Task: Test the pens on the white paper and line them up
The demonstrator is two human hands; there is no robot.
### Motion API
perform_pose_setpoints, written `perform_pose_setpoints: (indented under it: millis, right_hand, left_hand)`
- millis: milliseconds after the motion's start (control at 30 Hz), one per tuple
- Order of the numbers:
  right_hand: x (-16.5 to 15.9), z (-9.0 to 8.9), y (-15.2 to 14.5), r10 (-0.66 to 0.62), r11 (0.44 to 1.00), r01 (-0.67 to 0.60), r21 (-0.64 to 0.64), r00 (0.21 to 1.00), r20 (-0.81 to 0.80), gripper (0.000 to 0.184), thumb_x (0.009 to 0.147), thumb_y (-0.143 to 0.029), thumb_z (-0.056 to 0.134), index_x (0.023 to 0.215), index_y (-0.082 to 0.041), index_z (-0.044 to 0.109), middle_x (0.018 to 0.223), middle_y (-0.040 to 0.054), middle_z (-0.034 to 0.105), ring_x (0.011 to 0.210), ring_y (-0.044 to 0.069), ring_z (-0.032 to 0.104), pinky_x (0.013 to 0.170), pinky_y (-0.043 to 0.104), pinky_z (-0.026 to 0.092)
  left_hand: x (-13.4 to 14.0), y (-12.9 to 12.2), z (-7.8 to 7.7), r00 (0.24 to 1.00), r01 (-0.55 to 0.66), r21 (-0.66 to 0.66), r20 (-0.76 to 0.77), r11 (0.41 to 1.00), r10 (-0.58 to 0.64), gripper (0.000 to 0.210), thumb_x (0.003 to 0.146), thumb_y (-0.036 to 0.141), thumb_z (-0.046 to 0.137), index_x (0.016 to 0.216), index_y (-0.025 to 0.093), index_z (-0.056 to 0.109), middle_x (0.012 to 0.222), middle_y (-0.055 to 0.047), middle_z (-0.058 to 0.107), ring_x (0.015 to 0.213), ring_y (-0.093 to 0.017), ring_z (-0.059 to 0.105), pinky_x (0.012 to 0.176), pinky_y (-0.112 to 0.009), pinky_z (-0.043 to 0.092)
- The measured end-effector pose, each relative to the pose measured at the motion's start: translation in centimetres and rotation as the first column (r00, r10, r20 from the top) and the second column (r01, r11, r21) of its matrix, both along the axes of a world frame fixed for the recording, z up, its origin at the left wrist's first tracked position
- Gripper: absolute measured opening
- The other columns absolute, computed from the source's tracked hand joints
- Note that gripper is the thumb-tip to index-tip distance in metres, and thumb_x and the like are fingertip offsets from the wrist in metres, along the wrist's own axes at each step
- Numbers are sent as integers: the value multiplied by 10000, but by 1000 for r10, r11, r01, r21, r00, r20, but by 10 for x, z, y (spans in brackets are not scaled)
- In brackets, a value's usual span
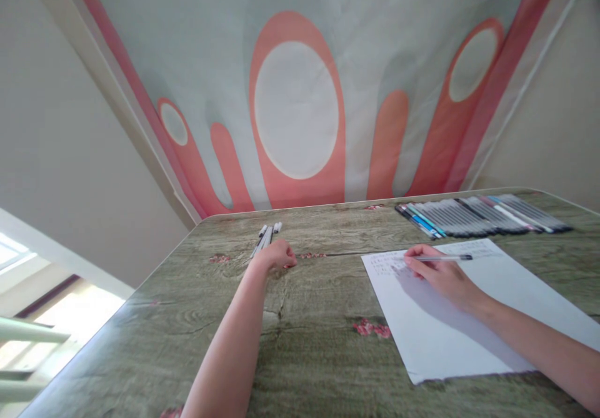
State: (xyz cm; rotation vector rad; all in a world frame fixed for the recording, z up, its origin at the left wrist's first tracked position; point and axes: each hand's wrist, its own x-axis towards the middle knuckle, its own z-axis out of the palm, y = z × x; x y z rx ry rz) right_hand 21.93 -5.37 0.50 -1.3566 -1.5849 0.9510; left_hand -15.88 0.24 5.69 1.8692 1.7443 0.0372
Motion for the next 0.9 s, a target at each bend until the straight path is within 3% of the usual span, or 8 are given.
perform_pose_setpoints:
  millis: [67, 133, 267, 400, 533, 700, 800, 900]
  right_hand:
    - [0, 1, 0, -6, 1000, 6, -5, 1000, -15, 326, 735, -496, 535, 842, -188, 552, 625, 2, 544, 570, 133, 495, 534, 254, 400]
    - [0, 3, -1, -8, 1000, 8, 0, 999, -34, 316, 746, -488, 525, 841, -187, 549, 618, 2, 542, 577, 135, 496, 546, 259, 399]
    - [-3, 15, -4, 26, 999, -25, 26, 999, -36, 298, 775, -475, 496, 840, -186, 536, 628, -4, 538, 585, 128, 493, 566, 259, 397]
    - [-17, 42, -8, 137, 990, -138, 28, 990, 45, 274, 790, -453, 495, 844, -188, 537, 647, -6, 540, 579, 117, 488, 552, 249, 387]
    - [-44, 60, -2, 237, 970, -238, 57, 971, 25, 256, 789, -435, 506, 829, -183, 536, 642, -11, 532, 568, 110, 488, 531, 238, 382]
    - [-69, 41, 17, 164, 981, -144, 133, 975, -152, 245, 782, -420, 521, 857, -187, 514, 654, -14, 540, 538, 101, 484, 513, 235, 386]
    - [-71, 23, 24, 100, 983, -62, 173, 970, -222, 223, 753, -392, 569, 821, -186, 520, 652, -16, 535, 545, 96, 479, 516, 229, 376]
    - [-67, 11, 28, 126, 990, -97, 102, 933, -337, 207, 747, -377, 577, 815, -185, 543, 661, -8, 563, 569, 101, 490, 536, 233, 377]
  left_hand:
    - [14, -2, 0, 997, 46, 57, 51, 997, -49, 128, 615, 272, 589, 562, 159, 616, 558, -16, 609, 545, -137, 534, 500, -221, 360]
    - [35, -5, -2, 969, 79, 114, 224, 990, -103, 171, 666, 310, 557, 651, 152, 622, 609, -17, 626, 567, -130, 549, 524, -219, 384]
    - [81, -13, -10, 773, 93, 105, 619, 990, -139, 198, 685, 330, 582, 735, 138, 575, 670, -22, 630, 606, -121, 572, 566, -227, 436]
    - [109, -16, -25, 637, 29, 109, 764, 994, -103, 203, 669, 310, 635, 714, 129, 555, 631, -20, 615, 587, -104, 560, 570, -225, 442]
    - [117, -15, -39, 491, -87, 49, 871, 995, 0, 262, 630, 309, 690, 727, 123, 532, 611, -11, 605, 556, -89, 558, 566, -221, 446]
    - [116, -15, -45, 327, -123, -50, 941, 991, 88, 358, 583, 318, 733, 769, 138, 486, 621, 6, 609, 569, -103, 593, 572, -228, 464]
    - [115, -16, -44, 305, -119, -58, 948, 991, 92, 360, 597, 337, 723, 770, 142, 475, 638, 5, 618, 582, -104, 601, 581, -224, 467]
    - [114, -14, -43, 300, -128, -40, 951, 991, 77, 340, 632, 362, 695, 768, 143, 473, 667, -4, 626, 589, -97, 596, 598, -225, 469]
